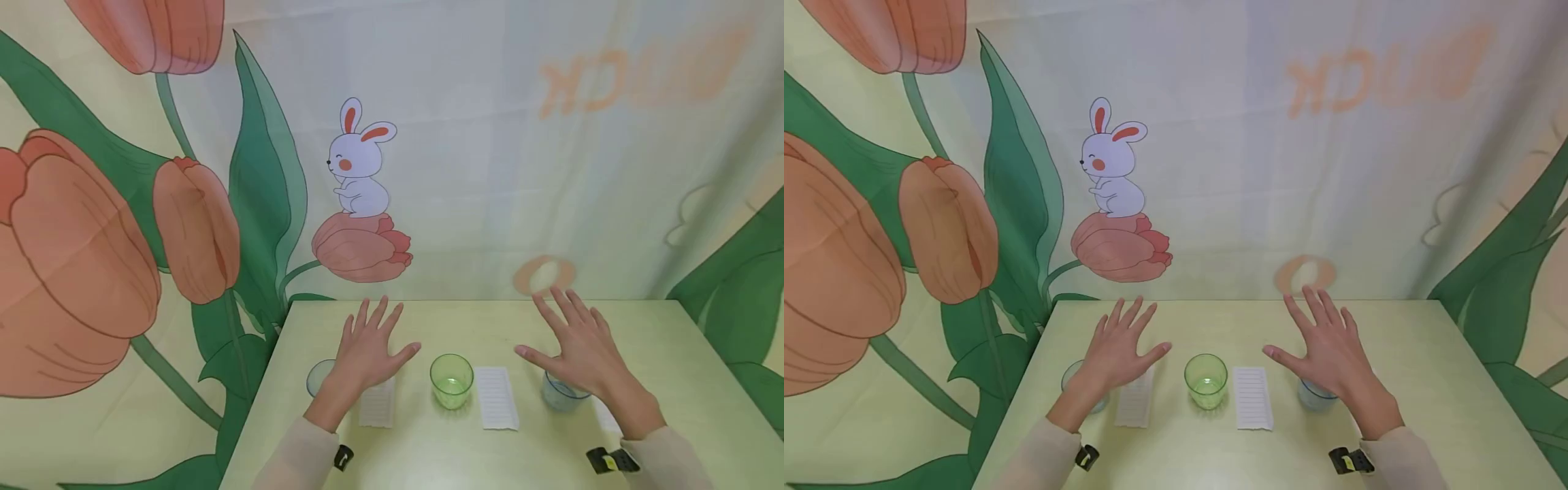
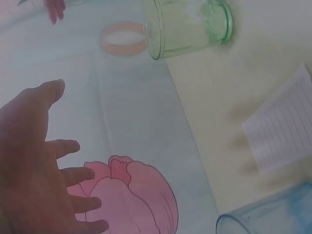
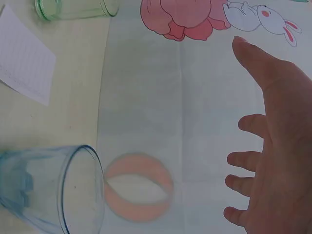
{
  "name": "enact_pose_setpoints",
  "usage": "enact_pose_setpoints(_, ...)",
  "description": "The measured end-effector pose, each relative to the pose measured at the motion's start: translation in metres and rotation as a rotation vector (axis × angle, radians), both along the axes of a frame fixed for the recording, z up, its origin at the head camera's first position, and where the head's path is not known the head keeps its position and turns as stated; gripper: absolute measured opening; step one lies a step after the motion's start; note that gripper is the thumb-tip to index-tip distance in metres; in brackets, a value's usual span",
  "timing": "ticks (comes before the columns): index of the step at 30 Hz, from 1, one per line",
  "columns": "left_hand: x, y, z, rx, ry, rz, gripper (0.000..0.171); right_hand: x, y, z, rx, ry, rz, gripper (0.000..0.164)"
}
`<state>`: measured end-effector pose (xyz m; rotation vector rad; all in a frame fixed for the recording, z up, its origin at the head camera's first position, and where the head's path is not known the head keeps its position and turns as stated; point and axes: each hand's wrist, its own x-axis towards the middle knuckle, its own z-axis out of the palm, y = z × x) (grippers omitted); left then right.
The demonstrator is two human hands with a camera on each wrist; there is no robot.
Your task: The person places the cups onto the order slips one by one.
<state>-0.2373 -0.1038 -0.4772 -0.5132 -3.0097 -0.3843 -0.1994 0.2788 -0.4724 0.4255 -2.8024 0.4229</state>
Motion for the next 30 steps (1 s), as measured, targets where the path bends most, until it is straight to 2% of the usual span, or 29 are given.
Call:
enact_pose_setpoints(4, -0.005, -0.009, 0.005, 0.002, 0.005, 0.006, 0.086, -0.004, -0.016, -0.008, -0.025, -0.014, 0.029, 0.102)
enact_pose_setpoints(8, -0.009, -0.025, 0.007, 0.009, 0.011, 0.015, 0.086, -0.010, -0.048, -0.021, -0.045, -0.029, 0.086, 0.102)
enact_pose_setpoints(15, -0.008, -0.064, -0.016, 0.015, -0.014, 0.064, 0.087, -0.008, -0.114, -0.038, -0.122, -0.048, 0.230, 0.105)
enact_pose_setpoints(20, -0.005, -0.084, -0.029, 0.092, -0.032, -0.009, 0.086, 0.002, -0.154, -0.042, -0.193, -0.086, 0.328, 0.108)
enact_pose_setpoints(25, 0.000, -0.101, -0.037, 0.200, -0.123, -0.044, 0.085, 0.014, -0.187, -0.050, -0.237, -0.113, 0.415, 0.108)
enact_pose_setpoints(30, 0.005, -0.119, -0.044, 0.231, -0.200, -0.028, 0.088, 0.021, -0.212, -0.066, -0.279, -0.149, 0.456, 0.107)
